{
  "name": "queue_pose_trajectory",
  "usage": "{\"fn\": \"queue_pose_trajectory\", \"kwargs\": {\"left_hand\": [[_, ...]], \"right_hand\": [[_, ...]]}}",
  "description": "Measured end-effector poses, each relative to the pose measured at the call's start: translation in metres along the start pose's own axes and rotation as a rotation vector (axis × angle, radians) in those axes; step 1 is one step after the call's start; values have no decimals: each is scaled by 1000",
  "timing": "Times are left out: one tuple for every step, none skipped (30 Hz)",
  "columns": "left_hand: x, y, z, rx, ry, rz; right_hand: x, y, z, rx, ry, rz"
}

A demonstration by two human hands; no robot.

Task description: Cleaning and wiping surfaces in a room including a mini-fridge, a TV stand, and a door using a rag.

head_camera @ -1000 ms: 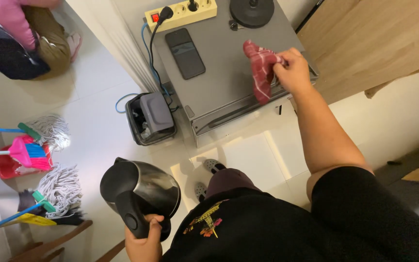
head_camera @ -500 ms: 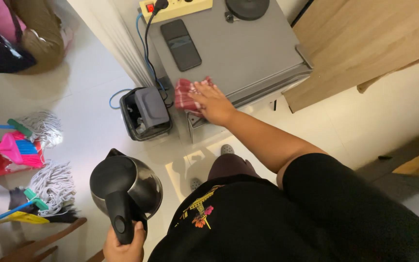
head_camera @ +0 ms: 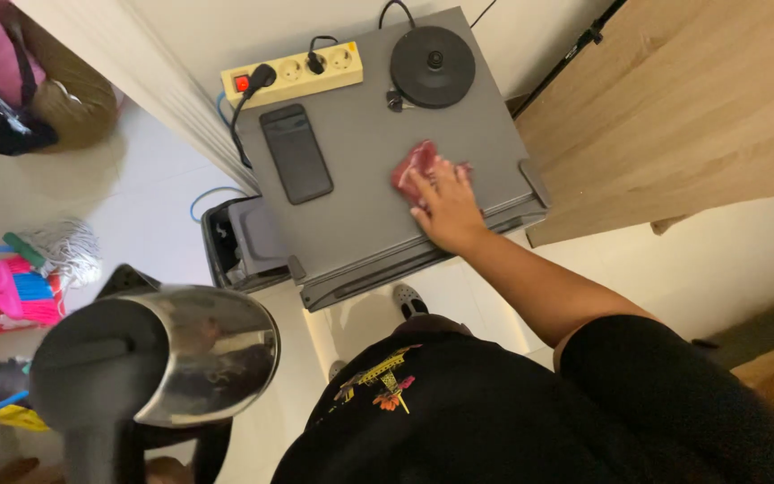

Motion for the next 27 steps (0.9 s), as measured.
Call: {"fn": "queue_pose_trajectory", "kwargs": {"left_hand": [[29,-35,-15,3,20,-16],[49,-69,-33,6,39,-33],[63,-102,-53,10,52,-54],[83,-145,-95,14,66,-75],[95,-197,-136,19,78,-101],[95,-255,-177,25,90,-128],[101,-287,-215,21,78,-122],[107,-322,-242,-80,-144,-233],[110,-357,-267,-178,-360,-339],[115,-362,-281,-177,-364,-328],[122,-364,-289,-351,-421,-292],[128,-365,-297,-524,-477,-255],[134,-365,-300,-522,-475,-253],[140,-364,-303,-575,-456,-201],[146,-363,-304,-625,-431,-149],[147,-356,-303,-622,-424,-147],[153,-351,-303,-428,-357,-189],[158,-346,-304,-233,-292,-229],[160,-342,-305,-236,-293,-231],[163,-336,-307,-215,-281,-215],[161,-331,-311,-197,-266,-188],[158,-325,-313,-203,-264,-178],[161,-318,-312,-270,-253,-153],[163,-312,-312,-337,-242,-127],[161,-310,-309,-332,-242,-127],[158,-309,-306,-280,-253,-123],[154,-307,-305,-229,-257,-115]], "right_hand": [[8,-1,-8,4,12,9],[15,3,-16,3,-5,104],[25,8,-23,2,-28,205],[42,6,-27,8,-22,220],[62,5,-31,55,-21,262],[80,6,-36,103,-18,304],[98,6,-42,105,-13,316],[114,7,-48,106,-34,321],[127,10,-55,110,-51,316],[132,11,-54,116,-41,320],[139,12,-51,124,-51,284],[147,14,-48,132,-61,248],[135,12,-44,134,-60,246],[122,13,-40,128,-59,286],[109,14,-35,122,-60,321],[92,9,-28,123,-61,313],[80,4,-20,135,-47,343],[67,0,-13,147,-33,373],[70,-1,-12,144,-34,376],[73,-1,-12,166,-35,368],[69,-2,-12,191,-24,356],[72,-3,-15,190,-13,354],[84,-4,-16,191,-49,322],[95,-6,-17,191,-86,289],[108,-4,-15,196,-88,288],[121,-5,-15,207,-74,221],[129,-7,-15,218,-56,146]]}}
Point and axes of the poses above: each hand's wrist, its own x-axis towards the middle knuckle, its own z-axis out of the back of the hand, y = z × x, the point moved 4 cm from there along x, towards the middle knuckle, and after that the axes turned 7 degrees about -x, right-handed, at the moved point
